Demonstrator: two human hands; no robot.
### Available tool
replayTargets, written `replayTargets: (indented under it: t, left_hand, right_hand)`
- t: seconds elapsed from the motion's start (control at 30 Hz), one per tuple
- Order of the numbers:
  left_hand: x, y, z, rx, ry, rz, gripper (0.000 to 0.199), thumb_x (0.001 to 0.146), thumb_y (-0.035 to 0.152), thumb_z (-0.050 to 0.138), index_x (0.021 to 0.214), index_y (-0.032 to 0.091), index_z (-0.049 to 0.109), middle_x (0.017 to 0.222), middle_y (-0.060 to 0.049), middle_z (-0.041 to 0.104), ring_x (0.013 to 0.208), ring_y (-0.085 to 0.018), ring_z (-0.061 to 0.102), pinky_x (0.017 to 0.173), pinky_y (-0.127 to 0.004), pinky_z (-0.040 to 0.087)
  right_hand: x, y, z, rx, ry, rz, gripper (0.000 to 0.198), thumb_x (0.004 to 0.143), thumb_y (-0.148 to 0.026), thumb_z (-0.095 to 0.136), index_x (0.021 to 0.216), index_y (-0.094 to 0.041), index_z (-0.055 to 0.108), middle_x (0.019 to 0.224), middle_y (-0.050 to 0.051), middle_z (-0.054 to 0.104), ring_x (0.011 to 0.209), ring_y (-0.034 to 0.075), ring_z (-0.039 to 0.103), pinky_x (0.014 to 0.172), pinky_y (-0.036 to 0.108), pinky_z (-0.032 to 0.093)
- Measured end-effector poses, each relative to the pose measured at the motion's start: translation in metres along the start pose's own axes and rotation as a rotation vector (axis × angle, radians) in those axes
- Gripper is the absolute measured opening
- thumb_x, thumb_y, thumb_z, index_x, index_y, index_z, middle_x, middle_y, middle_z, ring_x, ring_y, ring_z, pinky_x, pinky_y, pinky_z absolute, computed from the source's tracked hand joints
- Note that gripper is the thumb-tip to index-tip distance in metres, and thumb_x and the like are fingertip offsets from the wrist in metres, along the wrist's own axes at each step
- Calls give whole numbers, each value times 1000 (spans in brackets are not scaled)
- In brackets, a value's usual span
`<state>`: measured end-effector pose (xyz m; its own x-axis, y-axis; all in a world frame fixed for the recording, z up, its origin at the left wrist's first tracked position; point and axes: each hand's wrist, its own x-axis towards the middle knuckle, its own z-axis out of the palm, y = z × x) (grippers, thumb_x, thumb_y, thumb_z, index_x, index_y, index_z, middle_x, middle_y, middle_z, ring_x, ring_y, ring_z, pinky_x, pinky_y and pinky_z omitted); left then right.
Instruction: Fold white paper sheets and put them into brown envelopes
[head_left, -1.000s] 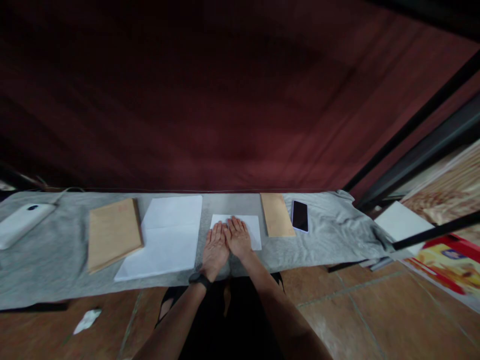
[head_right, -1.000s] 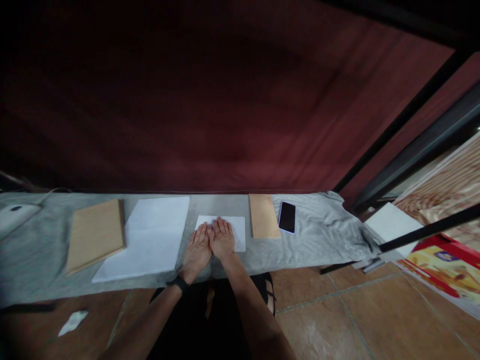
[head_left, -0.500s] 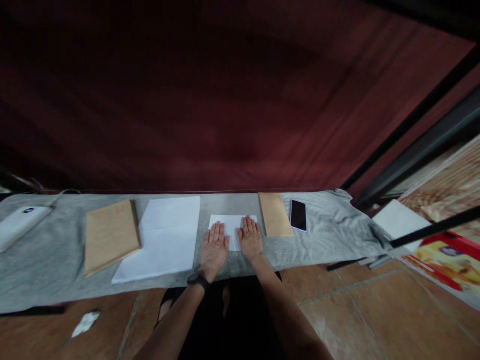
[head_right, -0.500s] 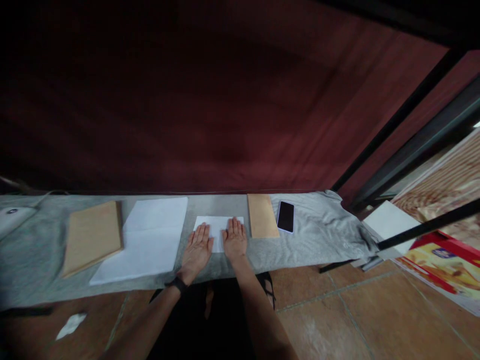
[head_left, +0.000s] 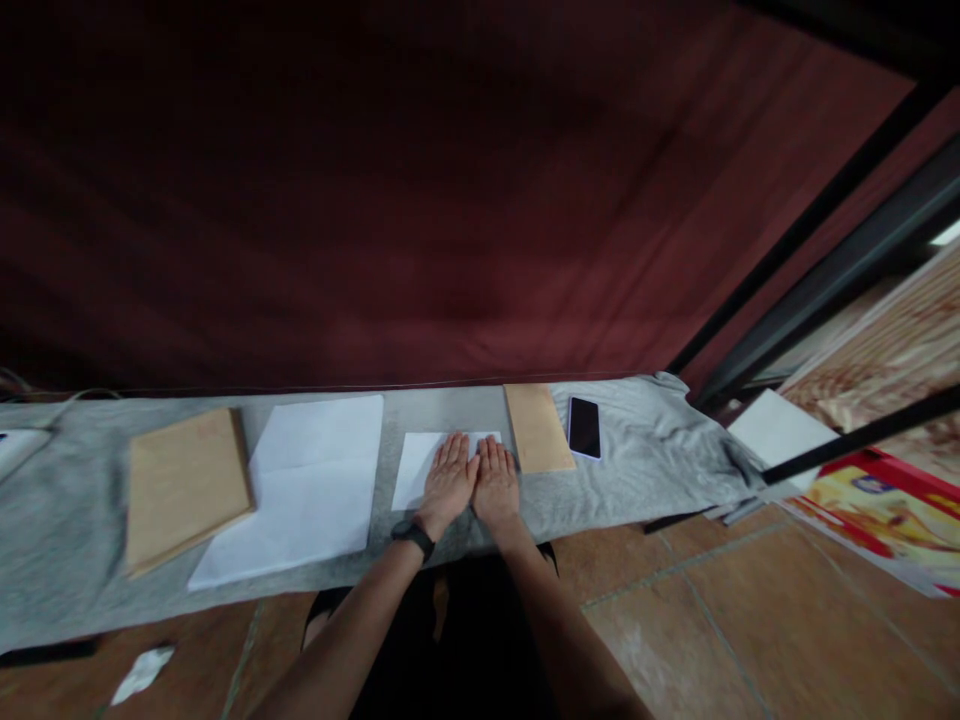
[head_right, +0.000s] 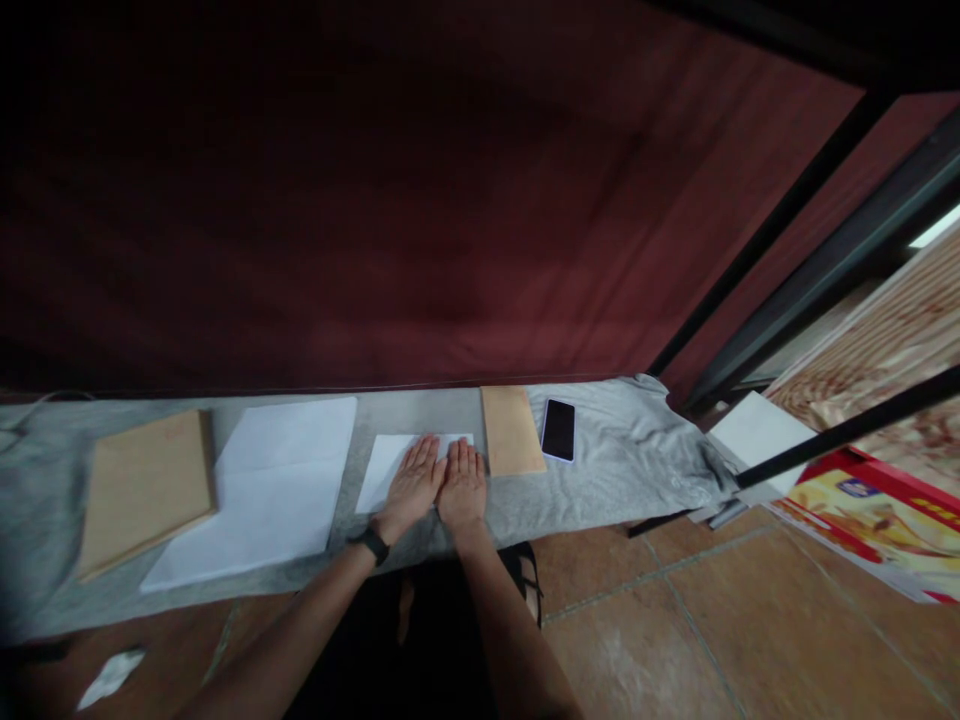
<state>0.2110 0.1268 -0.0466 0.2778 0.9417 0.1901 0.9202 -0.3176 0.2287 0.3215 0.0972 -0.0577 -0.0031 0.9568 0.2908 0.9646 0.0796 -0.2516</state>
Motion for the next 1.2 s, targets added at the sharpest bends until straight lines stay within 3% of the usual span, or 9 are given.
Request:
replayTargets:
  t: [0.13, 0.4, 0.67, 0.8, 1.0, 1.2]
  left_hand:
    - [9, -4, 6, 22, -14, -26, 65, 102, 43, 24, 150, 2, 39, 157, -18, 40, 149, -26, 32, 123, -43, 25]
    - [-1, -37, 2, 71, 61, -97, 66, 101, 43, 25, 151, 1, 37, 158, -20, 37, 151, -27, 28, 123, -46, 23]
    - [-27, -51, -7, 107, 156, -225, 63, 100, 36, 27, 150, -2, 37, 156, -23, 39, 149, -30, 31, 121, -48, 27]
    - [-50, -49, -10, 106, 180, -225, 62, 100, 34, 27, 150, -2, 38, 156, -23, 39, 149, -31, 32, 121, -49, 28]
    - [-83, -37, -17, 116, 58, -90, 57, 100, 36, 32, 153, 18, 38, 159, -9, 38, 151, -26, 27, 122, -50, 24]
    - [-86, -36, -17, 89, 55, -89, 57, 99, 33, 32, 153, 20, 38, 159, -9, 39, 151, -26, 26, 122, -53, 24]
  right_hand:
    - [0, 0, 3, 1, 44, 12, 51, 102, -22, 37, 150, -4, 41, 156, 20, 39, 147, 27, 36, 119, 46, 28]
    - [1, 1, 6, 32, 66, 14, 57, 103, -35, 41, 152, -6, 39, 155, 20, 40, 146, 29, 37, 119, 47, 29]
    - [0, -1, 1, 27, 33, 34, 56, 103, -35, 41, 151, -6, 40, 157, 19, 37, 146, 29, 37, 120, 47, 27]
    - [0, -2, 1, 30, 25, 39, 57, 103, -35, 42, 152, -5, 39, 157, 20, 37, 146, 29, 36, 120, 47, 27]
    - [2, -1, 0, 29, 39, 35, 56, 103, -34, 40, 152, -6, 39, 156, 20, 38, 147, 28, 36, 120, 46, 27]
    - [-10, -21, -7, 97, -2, -42, 52, 104, -31, 36, 154, -14, 37, 159, 12, 35, 148, 26, 34, 121, 47, 25]
